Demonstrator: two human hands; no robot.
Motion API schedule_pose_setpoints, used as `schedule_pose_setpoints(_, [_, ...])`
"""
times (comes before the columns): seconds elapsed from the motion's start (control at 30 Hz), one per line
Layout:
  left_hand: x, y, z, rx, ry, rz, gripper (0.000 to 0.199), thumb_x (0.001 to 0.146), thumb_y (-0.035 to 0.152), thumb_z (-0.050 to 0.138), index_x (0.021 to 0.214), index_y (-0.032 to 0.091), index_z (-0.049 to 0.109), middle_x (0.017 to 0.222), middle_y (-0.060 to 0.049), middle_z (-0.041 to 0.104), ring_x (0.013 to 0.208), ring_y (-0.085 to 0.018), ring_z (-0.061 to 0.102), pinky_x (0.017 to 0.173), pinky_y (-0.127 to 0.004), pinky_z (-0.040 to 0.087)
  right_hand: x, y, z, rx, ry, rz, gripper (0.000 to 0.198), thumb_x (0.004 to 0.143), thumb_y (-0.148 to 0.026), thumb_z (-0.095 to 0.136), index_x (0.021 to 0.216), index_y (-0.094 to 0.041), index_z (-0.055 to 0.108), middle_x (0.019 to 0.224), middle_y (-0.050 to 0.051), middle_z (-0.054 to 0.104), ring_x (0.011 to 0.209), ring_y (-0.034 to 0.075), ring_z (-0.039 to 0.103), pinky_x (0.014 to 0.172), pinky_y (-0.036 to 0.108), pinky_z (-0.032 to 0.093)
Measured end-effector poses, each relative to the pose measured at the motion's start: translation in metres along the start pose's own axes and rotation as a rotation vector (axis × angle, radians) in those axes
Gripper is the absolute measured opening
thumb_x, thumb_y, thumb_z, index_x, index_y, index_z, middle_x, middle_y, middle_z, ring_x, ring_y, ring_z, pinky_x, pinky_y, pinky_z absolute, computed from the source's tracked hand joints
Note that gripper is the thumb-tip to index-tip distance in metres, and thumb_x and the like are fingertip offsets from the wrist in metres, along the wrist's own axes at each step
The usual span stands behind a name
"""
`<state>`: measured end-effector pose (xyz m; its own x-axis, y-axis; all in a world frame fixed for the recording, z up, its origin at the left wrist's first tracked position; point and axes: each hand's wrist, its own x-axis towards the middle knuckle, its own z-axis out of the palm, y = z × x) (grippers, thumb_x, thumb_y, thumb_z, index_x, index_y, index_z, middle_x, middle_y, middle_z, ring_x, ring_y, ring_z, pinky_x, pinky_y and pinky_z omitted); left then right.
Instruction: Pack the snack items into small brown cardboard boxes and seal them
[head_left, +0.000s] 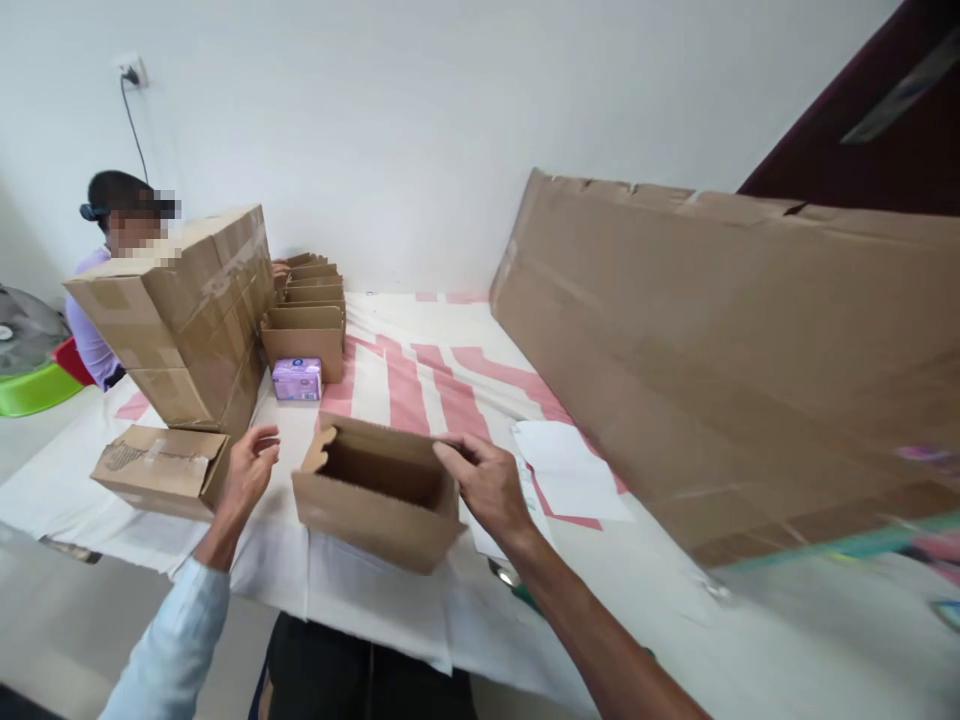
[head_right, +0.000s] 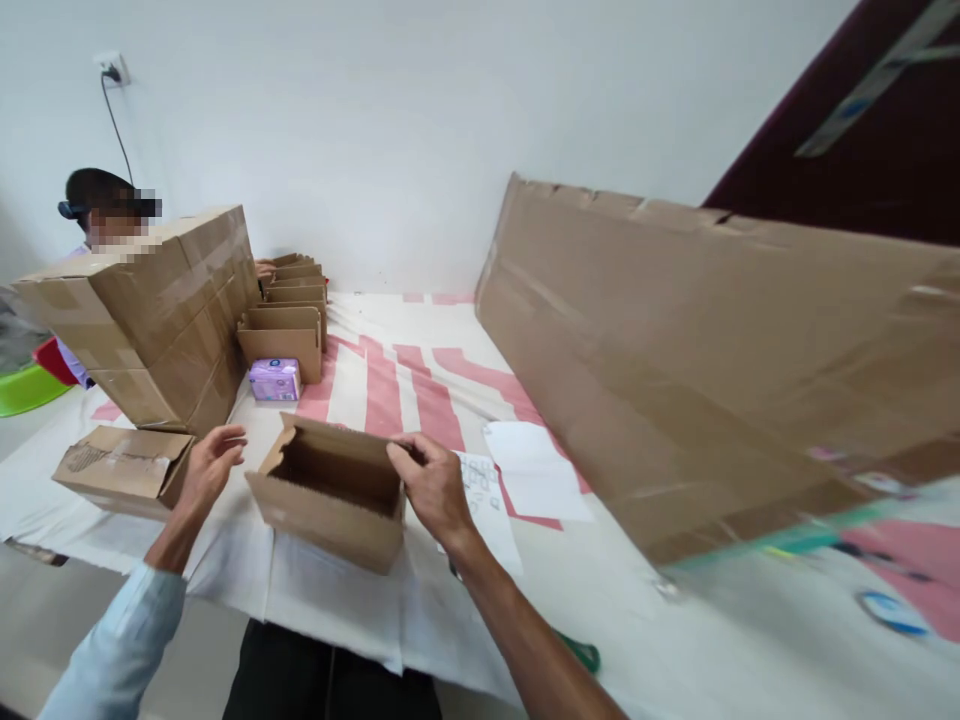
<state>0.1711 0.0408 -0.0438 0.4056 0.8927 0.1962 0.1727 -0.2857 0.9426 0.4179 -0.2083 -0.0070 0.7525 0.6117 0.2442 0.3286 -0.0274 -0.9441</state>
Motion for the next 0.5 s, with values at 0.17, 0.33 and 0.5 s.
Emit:
schedule_pose_setpoints(0.17, [-0.068,0.0,-0.026,0.117,0.021,0.071,0.009,0.083,0.034,0.065,0.085,0.025,0.066,0.087,-0.003,0.068,0.084,-0.025,0.064,0.079,-0.037,0.051,0.065,-0.001,0.062,0.07,0.049,-0.082,0.032,0.077,-0.052,0.063,0.072,-0.021,0.07,0.072,0.004,0.071,0.075,0.024,0.065,0.069,0.034,0.052])
schedule_pose_setpoints(0.33, [-0.03,-0.019,0.029,0.139,-0.195,-0.002,0.016,0.074,0.036,0.078,0.073,0.022,0.069,0.071,-0.002,0.069,0.072,-0.022,0.064,0.074,-0.034,0.051,0.119,-0.012,0.138,0.088,-0.013,-0.125,0.039,0.084,-0.057,0.055,0.08,-0.02,0.068,0.084,0.008,0.073,0.086,0.024,0.066,0.081,0.037,0.054])
schedule_pose_setpoints(0.5, [0.035,-0.045,0.072,0.16,-0.178,-0.111,0.035,0.078,0.052,0.081,0.075,0.018,0.072,0.072,-0.007,0.072,0.08,-0.025,0.068,0.073,-0.034,0.05,0.131,-0.012,0.154,0.045,-0.013,-0.19,0.052,0.089,-0.058,0.055,0.117,-0.016,0.07,0.128,0.018,0.071,0.123,0.029,0.062,0.111,0.046,0.047])
